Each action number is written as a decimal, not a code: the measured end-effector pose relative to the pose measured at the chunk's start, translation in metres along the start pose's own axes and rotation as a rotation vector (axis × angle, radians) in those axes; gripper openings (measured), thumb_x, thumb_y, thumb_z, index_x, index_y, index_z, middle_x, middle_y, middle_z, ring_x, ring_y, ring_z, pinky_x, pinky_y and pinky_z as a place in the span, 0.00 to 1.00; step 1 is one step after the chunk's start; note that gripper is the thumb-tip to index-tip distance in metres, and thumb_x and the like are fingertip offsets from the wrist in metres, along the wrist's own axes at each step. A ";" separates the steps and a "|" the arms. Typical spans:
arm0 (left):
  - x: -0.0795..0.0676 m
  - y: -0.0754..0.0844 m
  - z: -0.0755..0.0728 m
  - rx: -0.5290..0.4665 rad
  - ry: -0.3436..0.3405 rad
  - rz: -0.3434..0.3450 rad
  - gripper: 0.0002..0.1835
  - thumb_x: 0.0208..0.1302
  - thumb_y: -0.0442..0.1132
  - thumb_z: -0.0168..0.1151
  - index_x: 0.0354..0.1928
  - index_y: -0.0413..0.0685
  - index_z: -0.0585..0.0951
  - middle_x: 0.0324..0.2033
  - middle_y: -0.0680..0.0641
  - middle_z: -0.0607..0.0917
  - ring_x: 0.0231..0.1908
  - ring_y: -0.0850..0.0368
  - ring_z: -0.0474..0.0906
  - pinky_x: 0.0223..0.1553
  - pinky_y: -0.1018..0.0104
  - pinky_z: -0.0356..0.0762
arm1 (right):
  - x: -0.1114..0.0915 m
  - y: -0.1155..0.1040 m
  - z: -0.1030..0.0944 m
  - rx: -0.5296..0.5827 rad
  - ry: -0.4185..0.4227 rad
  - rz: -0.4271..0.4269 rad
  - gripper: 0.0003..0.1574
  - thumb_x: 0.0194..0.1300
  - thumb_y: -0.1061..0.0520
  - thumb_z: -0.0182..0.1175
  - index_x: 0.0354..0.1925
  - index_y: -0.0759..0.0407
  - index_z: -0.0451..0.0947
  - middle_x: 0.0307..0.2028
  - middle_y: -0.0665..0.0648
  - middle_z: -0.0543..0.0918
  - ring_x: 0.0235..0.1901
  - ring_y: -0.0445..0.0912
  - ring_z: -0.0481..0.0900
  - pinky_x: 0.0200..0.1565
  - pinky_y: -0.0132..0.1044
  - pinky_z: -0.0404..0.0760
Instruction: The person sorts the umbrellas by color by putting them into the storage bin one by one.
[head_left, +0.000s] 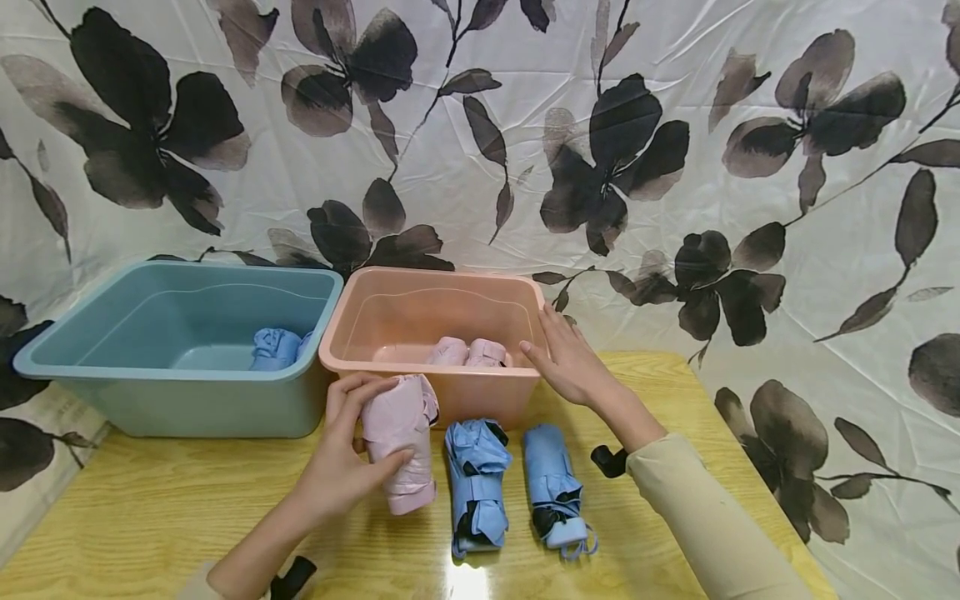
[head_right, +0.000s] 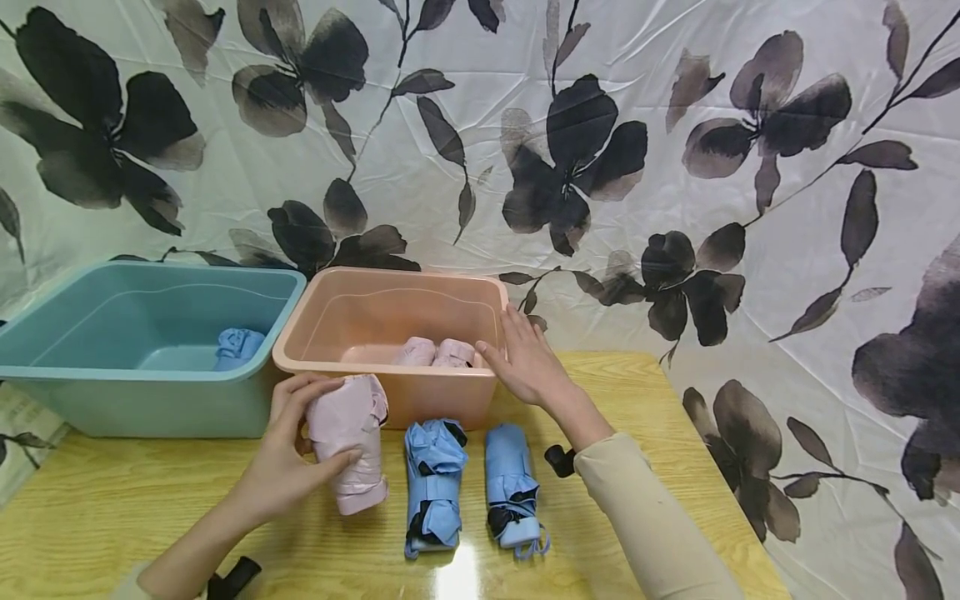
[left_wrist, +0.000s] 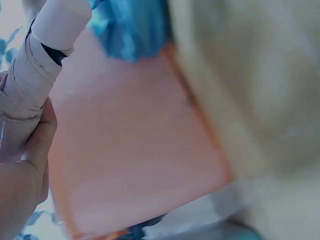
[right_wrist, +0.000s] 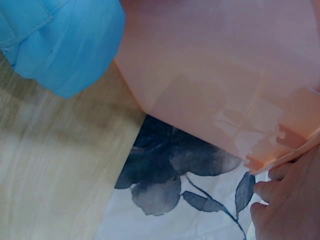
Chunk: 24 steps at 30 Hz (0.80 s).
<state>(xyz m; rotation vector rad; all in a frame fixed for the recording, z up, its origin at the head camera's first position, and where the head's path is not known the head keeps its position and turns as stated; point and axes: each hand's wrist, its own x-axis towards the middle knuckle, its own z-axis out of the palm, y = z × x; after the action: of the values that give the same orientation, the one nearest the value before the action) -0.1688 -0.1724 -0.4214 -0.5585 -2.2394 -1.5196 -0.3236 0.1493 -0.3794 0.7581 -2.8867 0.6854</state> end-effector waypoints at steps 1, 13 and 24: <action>0.004 0.004 -0.002 0.001 0.018 0.021 0.52 0.43 0.18 0.80 0.72 0.50 0.70 0.69 0.43 0.57 0.60 0.52 0.64 0.42 0.72 0.83 | 0.000 0.000 0.000 0.000 -0.001 0.001 0.53 0.81 0.32 0.40 0.82 0.67 0.42 0.83 0.65 0.43 0.81 0.62 0.42 0.78 0.61 0.41; 0.073 0.049 -0.025 -0.095 0.213 0.221 0.51 0.41 0.12 0.75 0.71 0.38 0.67 0.69 0.53 0.55 0.62 0.51 0.64 0.43 0.76 0.82 | -0.001 0.001 0.000 0.005 0.006 -0.005 0.53 0.81 0.32 0.39 0.82 0.68 0.42 0.82 0.67 0.44 0.81 0.63 0.43 0.78 0.61 0.41; 0.134 0.031 -0.016 0.019 0.389 0.239 0.47 0.49 0.16 0.73 0.72 0.47 0.69 0.70 0.49 0.57 0.65 0.55 0.65 0.46 0.73 0.81 | -0.001 0.002 -0.001 0.005 -0.005 -0.006 0.53 0.81 0.31 0.39 0.82 0.67 0.43 0.83 0.65 0.43 0.81 0.62 0.42 0.78 0.60 0.40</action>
<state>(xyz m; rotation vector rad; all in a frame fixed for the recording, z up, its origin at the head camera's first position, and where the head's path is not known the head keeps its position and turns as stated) -0.2654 -0.1623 -0.3229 -0.4591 -1.8205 -1.3503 -0.3239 0.1514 -0.3788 0.7692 -2.8868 0.6918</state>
